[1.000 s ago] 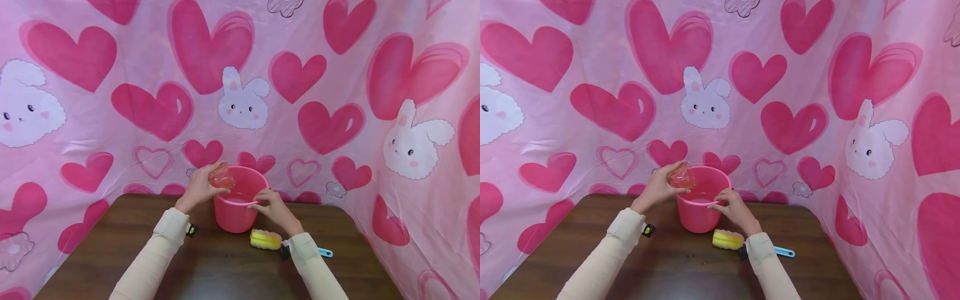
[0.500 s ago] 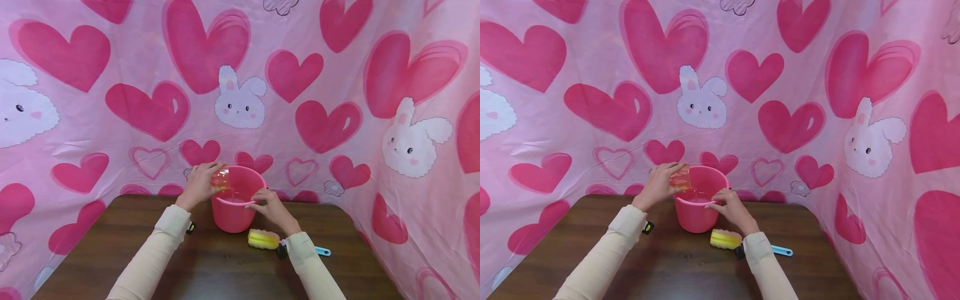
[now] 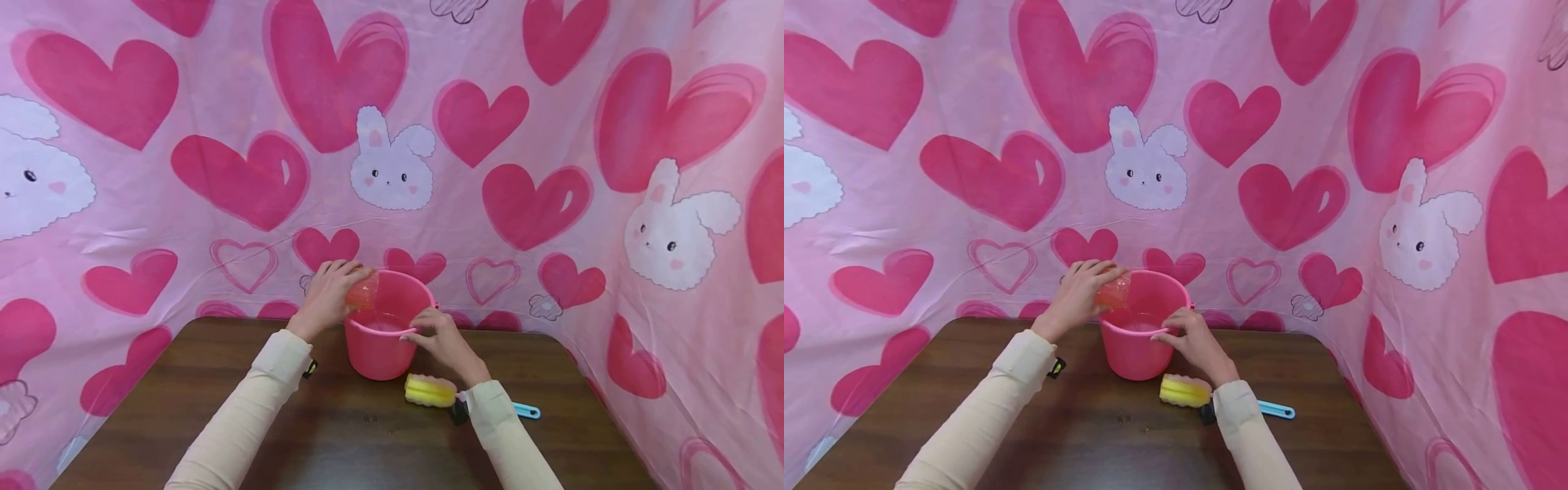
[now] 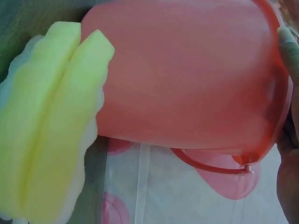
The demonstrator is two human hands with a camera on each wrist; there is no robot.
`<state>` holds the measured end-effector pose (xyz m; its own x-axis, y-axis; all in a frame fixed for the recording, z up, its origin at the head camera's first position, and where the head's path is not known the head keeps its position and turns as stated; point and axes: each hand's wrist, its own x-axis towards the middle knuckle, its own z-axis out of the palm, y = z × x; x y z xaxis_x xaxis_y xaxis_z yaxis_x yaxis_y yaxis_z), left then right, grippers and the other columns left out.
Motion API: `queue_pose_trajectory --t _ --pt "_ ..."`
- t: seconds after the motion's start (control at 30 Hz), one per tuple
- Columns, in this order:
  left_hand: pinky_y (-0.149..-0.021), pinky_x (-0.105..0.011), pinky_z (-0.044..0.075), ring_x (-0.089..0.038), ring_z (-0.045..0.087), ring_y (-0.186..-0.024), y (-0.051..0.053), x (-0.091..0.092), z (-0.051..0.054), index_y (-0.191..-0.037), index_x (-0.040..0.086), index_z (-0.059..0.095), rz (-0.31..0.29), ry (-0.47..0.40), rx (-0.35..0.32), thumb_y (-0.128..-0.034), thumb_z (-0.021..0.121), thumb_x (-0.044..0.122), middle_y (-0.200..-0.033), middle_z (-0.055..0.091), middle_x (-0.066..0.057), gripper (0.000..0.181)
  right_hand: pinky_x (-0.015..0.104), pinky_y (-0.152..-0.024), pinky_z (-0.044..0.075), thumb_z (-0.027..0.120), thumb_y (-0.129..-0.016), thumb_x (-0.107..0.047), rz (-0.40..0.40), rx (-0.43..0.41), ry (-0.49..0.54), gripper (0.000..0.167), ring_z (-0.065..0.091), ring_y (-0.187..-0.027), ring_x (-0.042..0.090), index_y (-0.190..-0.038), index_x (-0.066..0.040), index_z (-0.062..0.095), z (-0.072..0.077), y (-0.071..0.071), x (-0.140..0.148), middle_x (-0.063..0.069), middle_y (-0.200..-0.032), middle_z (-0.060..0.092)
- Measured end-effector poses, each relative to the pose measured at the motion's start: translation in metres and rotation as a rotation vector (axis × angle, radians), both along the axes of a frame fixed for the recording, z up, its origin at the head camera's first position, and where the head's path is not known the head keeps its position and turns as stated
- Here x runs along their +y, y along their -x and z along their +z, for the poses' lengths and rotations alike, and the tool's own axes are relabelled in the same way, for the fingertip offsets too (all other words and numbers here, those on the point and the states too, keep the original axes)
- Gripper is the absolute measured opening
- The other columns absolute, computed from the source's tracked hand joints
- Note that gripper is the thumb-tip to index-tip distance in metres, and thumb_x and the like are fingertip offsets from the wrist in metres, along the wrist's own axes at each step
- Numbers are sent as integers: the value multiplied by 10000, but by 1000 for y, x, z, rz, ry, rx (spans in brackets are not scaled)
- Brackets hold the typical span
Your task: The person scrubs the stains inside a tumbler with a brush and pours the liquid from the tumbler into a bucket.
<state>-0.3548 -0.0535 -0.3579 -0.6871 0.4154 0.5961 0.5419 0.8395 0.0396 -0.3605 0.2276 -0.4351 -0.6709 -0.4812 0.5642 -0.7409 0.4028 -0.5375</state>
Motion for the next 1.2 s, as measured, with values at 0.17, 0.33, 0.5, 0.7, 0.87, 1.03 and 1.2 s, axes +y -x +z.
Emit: queue_pose_trajectory --t 0.17,0.33,0.5,0.7,0.87,1.03,1.2 --pt "-1121 -517 377 -348 521 -1292 1 3 2 -1392 211 638 -31 44 42 -643 958 183 -1365 638 -115 815 411 -804 625 853 -826 -169 3 3 0 207 608 -912 93 -1025 -209 813 0 1 0 -133 -954 683" --pt "-1137 -501 366 -344 539 -1277 2 5 3 -1361 203 665 -61 78 109 -680 920 97 -1331 662 -108 735 473 -803 618 856 -819 -140 15 17 6 208 609 -911 95 -1019 -174 814 0 0 -1 -104 -951 687" --pt "-1143 -484 373 -329 546 -1274 1 8 4 -1360 219 670 -50 103 136 -699 912 85 -1330 668 -99 717 462 -801 617 865 -803 -131 6 50 14 225 612 -906 90 -1019 -163 814 -1 1 -1 -97 -949 690" --pt "-1115 -499 401 -349 564 -1262 -2 8 2 -1354 218 677 -46 79 147 -695 909 72 -1329 670 -117 713 376 -835 611 849 -827 -225 -13 57 12 216 615 -925 79 -1033 -172 812 -2 -1 -1 -99 -958 693" --pt "-1082 -533 425 -349 563 -1259 -3 1 -2 -1378 178 651 -52 -3 127 -681 930 115 -1338 658 -121 754 413 -823 614 837 -834 -261 -4 56 26 214 614 -923 95 -1028 -173 810 -2 -3 -3 -88 -961 692" --pt "-1025 -559 510 -350 593 -1241 -5 -13 -14 -1436 85 558 -116 -349 88 -685 954 198 -1364 629 -161 857 504 -802 611 840 -833 -254 15 25 59 218 608 -910 100 -1037 -184 809 -3 -3 -3 -102 -961 683" --pt "-974 -514 554 -308 610 -1171 -18 -28 -32 -1415 65 531 -110 -747 9 -718 934 205 -1304 636 -144 818 488 -810 613 840 -833 -253 5 23 65 219 611 -918 101 -1040 -188 809 -5 -2 -3 -108 -961 685"
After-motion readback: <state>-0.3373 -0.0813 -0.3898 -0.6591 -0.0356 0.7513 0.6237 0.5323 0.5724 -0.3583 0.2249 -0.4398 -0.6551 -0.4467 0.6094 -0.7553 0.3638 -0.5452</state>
